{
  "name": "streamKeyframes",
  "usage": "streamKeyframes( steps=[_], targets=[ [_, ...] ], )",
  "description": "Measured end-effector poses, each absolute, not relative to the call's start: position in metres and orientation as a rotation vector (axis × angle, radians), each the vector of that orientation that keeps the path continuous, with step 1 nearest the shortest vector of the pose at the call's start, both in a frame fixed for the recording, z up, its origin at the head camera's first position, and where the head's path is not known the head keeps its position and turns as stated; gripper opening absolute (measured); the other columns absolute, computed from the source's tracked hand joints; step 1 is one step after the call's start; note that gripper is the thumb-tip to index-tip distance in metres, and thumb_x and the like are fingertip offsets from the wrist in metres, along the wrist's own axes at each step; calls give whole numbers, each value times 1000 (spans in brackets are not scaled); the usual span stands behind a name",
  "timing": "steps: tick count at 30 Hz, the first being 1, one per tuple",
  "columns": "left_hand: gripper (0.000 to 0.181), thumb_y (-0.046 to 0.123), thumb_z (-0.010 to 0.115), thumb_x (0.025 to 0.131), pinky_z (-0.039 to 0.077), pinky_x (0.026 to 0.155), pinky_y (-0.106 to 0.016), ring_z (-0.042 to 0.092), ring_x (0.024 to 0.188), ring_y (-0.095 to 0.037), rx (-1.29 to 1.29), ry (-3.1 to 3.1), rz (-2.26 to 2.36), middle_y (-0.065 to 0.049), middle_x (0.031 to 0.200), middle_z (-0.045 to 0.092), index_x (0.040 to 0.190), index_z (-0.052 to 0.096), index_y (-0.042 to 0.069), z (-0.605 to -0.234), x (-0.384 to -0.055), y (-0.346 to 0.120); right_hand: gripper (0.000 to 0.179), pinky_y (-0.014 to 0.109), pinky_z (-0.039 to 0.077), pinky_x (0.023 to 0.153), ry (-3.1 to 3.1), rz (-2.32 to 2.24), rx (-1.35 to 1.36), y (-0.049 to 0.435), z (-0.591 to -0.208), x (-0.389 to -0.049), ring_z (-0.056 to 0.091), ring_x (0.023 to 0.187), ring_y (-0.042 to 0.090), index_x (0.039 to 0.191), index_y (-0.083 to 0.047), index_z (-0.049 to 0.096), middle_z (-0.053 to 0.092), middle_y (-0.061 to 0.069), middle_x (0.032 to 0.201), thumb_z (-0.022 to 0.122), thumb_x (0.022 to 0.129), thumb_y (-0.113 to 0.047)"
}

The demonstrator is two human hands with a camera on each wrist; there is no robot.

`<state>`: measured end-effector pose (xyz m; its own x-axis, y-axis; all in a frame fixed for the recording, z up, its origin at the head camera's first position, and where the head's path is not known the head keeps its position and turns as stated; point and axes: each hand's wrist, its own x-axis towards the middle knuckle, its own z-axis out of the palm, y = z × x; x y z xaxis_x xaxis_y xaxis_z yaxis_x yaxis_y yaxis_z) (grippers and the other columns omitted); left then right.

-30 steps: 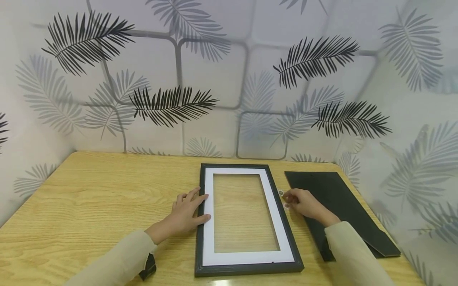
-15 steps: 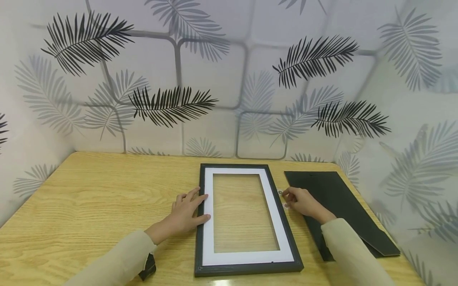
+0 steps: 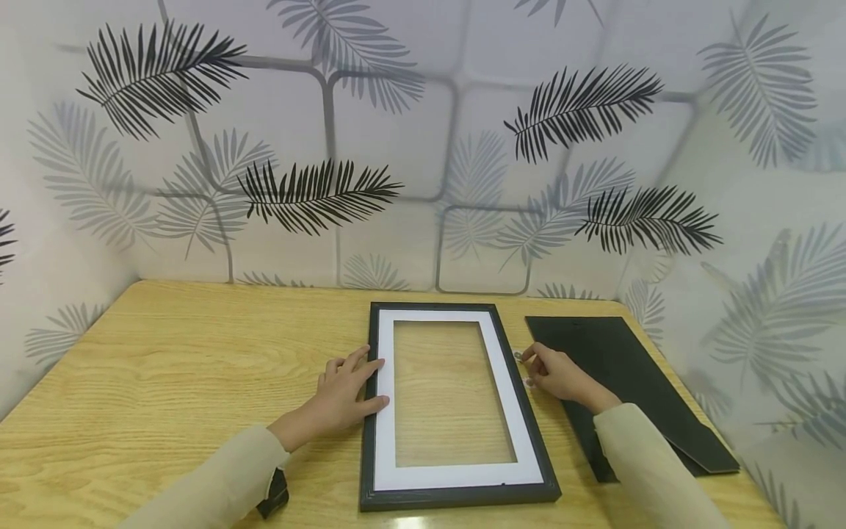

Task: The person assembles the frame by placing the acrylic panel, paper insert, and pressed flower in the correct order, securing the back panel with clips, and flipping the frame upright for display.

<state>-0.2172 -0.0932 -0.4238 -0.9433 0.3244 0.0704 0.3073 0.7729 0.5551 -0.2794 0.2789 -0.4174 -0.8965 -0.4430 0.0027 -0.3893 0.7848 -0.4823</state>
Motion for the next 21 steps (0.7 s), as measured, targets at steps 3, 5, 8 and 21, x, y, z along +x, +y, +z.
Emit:
streamKeyframes(
  steps=[3, 5, 8, 21],
  targets=[
    [58, 33, 65, 83, 23, 94, -62, 22, 126, -48, 523, 2931, 908, -18, 148, 25, 133, 46, 9, -424, -218, -93, 23, 24, 41, 57, 2854, -740, -676, 279, -418, -279, 52, 68, 12, 107, 5, 49, 60, 9, 80, 51, 84, 6],
    [58, 33, 65, 84, 24, 94, -62, 22, 126, -48, 525, 2932, 907, -18, 148, 25, 133, 46, 9, -424, -218, -93, 23, 23, 41, 57, 2856, -742, -675, 279, -418, -279, 52, 68, 11, 107, 5, 49, 60, 9, 81, 51, 84, 6],
    [58, 32, 65, 84, 25, 93, -61, 22, 125, -48, 530, 2933, 911, -19, 148, 25, 133, 46, 8, -424, -218, -93, 23, 24, 42, 57, 2873, -742, -671, 279, -417, -279, 52, 67, 11, 107, 5, 50, 61, 9, 81, 51, 84, 5],
    [57, 31, 65, 83, 26, 91, -60, 23, 125, -48, 532, 2931, 928, -19, 148, 25, 132, 47, 8, -423, -216, -93, 7, 26, 45, 61, 2910, -729, -547, 279, -418, -276, 55, 72, 14, 89, 3, 59, 61, 7, 79, 59, 82, 1]
  ],
)
